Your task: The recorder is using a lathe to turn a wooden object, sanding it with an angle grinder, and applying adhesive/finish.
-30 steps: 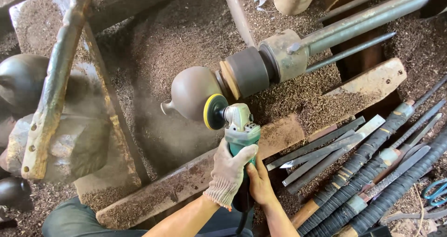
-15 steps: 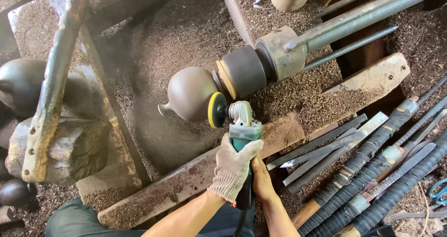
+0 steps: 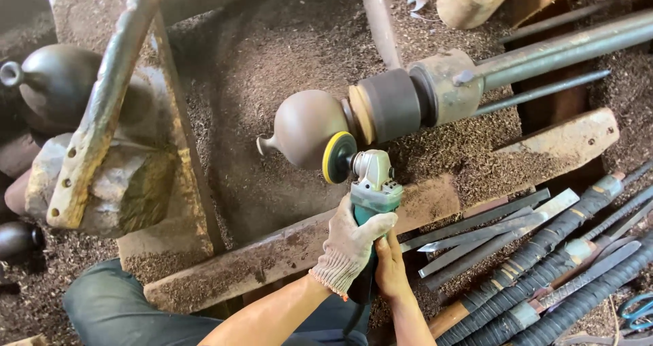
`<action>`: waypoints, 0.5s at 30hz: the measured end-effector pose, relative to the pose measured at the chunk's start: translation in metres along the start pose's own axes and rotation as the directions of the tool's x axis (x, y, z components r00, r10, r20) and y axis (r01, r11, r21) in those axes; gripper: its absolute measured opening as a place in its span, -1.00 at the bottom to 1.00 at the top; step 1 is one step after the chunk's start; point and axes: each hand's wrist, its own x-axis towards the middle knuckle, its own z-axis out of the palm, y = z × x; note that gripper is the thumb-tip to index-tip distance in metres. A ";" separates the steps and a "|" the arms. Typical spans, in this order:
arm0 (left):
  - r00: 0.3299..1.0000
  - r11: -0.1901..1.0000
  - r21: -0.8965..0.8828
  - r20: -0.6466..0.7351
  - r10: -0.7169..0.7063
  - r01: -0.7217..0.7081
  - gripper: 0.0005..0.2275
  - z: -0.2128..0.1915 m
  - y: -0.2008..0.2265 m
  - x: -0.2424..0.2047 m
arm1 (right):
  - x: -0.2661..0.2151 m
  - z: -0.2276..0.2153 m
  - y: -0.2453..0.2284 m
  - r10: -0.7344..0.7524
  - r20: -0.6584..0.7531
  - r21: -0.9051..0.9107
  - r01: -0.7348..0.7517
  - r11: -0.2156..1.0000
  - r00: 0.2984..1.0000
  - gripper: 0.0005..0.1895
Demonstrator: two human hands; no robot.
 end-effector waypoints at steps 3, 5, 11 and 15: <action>0.999 0.996 -0.084 0.034 0.021 -0.018 -0.49 -0.005 -0.001 0.001 | 0.001 0.000 0.005 -0.038 0.000 -0.004 0.038 0.999 0.999 -0.27; 0.998 0.993 -0.115 0.045 0.045 -0.039 -0.50 -0.007 -0.004 0.001 | 0.002 0.001 0.005 -0.051 -0.003 -0.004 0.051 0.999 0.999 -0.28; 0.996 0.987 -0.151 0.070 0.063 -0.052 -0.52 -0.008 -0.020 0.004 | 0.000 0.016 -0.028 -0.038 0.009 0.035 0.038 0.999 0.999 -0.28; 0.987 0.959 -0.266 0.100 0.126 -0.095 -0.50 -0.010 -0.028 0.005 | -0.002 0.018 -0.025 -0.023 0.010 0.080 0.022 0.997 1.000 -0.28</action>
